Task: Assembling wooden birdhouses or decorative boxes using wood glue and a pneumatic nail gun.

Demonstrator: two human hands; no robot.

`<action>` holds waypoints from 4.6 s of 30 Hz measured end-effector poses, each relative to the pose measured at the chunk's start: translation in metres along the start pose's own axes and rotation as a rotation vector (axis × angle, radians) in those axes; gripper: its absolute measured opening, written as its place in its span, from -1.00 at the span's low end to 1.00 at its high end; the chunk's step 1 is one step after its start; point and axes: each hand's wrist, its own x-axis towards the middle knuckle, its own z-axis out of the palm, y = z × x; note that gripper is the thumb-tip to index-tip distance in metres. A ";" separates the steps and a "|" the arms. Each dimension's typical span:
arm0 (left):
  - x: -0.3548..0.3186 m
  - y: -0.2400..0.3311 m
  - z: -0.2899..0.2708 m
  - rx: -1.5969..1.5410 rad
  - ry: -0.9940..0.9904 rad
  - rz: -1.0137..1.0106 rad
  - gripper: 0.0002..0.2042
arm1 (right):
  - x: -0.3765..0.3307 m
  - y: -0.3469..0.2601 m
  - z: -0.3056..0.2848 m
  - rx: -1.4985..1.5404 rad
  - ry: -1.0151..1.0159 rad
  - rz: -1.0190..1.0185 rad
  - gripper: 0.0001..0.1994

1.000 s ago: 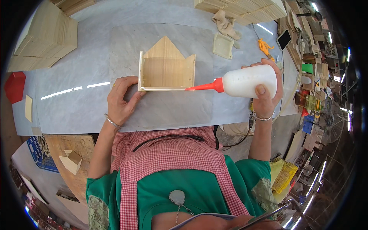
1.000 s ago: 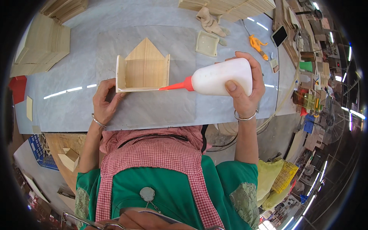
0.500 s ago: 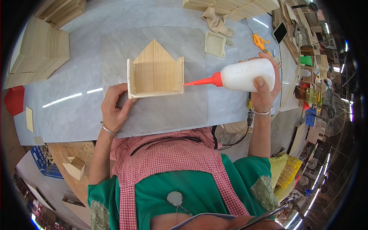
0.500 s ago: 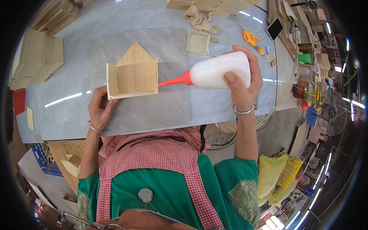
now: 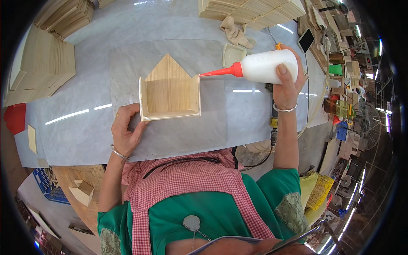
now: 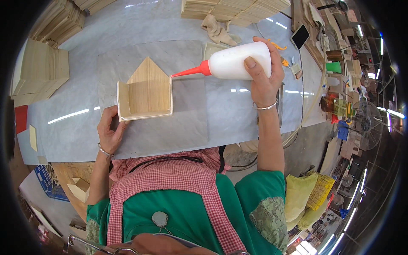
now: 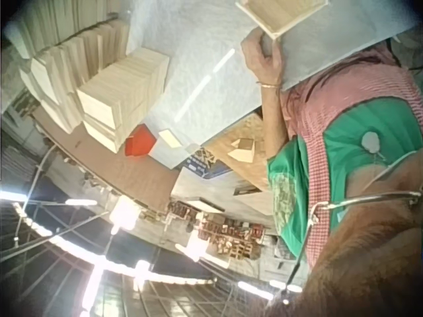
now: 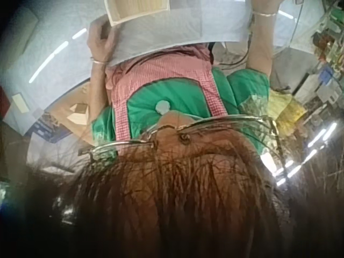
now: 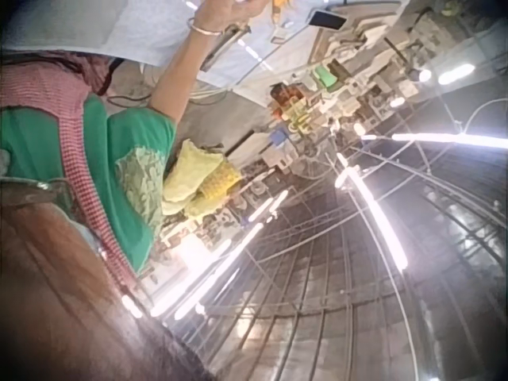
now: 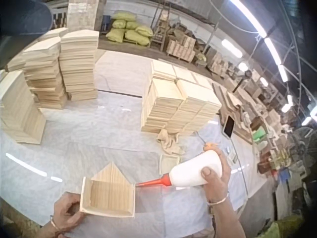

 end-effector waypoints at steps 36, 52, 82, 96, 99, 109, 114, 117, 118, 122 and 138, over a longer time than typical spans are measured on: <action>0.094 0.067 -0.175 0.529 0.557 0.233 -0.77 | 0.054 0.103 -0.109 -0.600 0.082 0.049 -0.69; 0.299 0.071 -0.227 1.094 0.374 -0.353 -0.04 | 0.006 0.047 -0.084 -0.637 -0.036 -0.059 -0.76; 0.288 0.072 -0.240 0.898 0.302 -0.345 -0.22 | -0.010 0.011 -0.052 -0.553 -0.063 -0.097 -0.85; 0.124 0.128 -0.094 -1.556 -0.209 -0.023 -0.14 | 0.011 -0.054 0.081 -0.132 -0.336 -0.087 -0.80; 0.099 0.128 -0.057 -1.730 -0.261 -0.142 -0.11 | 0.005 -0.051 0.115 0.119 -0.376 0.080 -0.79; 0.075 0.086 -0.037 -1.258 -0.097 -0.270 -0.57 | -0.014 -0.060 0.117 0.399 -0.313 0.293 -0.80; 0.076 0.090 -0.046 -0.956 0.081 -0.247 -0.74 | -0.022 -0.050 0.108 0.325 -0.345 0.212 -0.82; 0.077 0.094 -0.046 -0.867 0.144 -0.230 -0.79 | -0.025 -0.048 0.106 0.281 -0.356 0.187 -0.82; 0.077 0.095 -0.046 -0.820 0.179 -0.212 -0.80 | -0.026 -0.050 0.105 0.279 -0.369 0.167 -0.83; 0.075 0.094 -0.047 -0.768 0.191 -0.187 -0.80 | -0.028 -0.048 0.104 0.264 -0.380 0.110 -0.84; 0.073 0.101 -0.034 -0.550 0.225 -0.073 -0.84 | -0.032 -0.040 0.101 0.140 -0.409 0.119 -0.84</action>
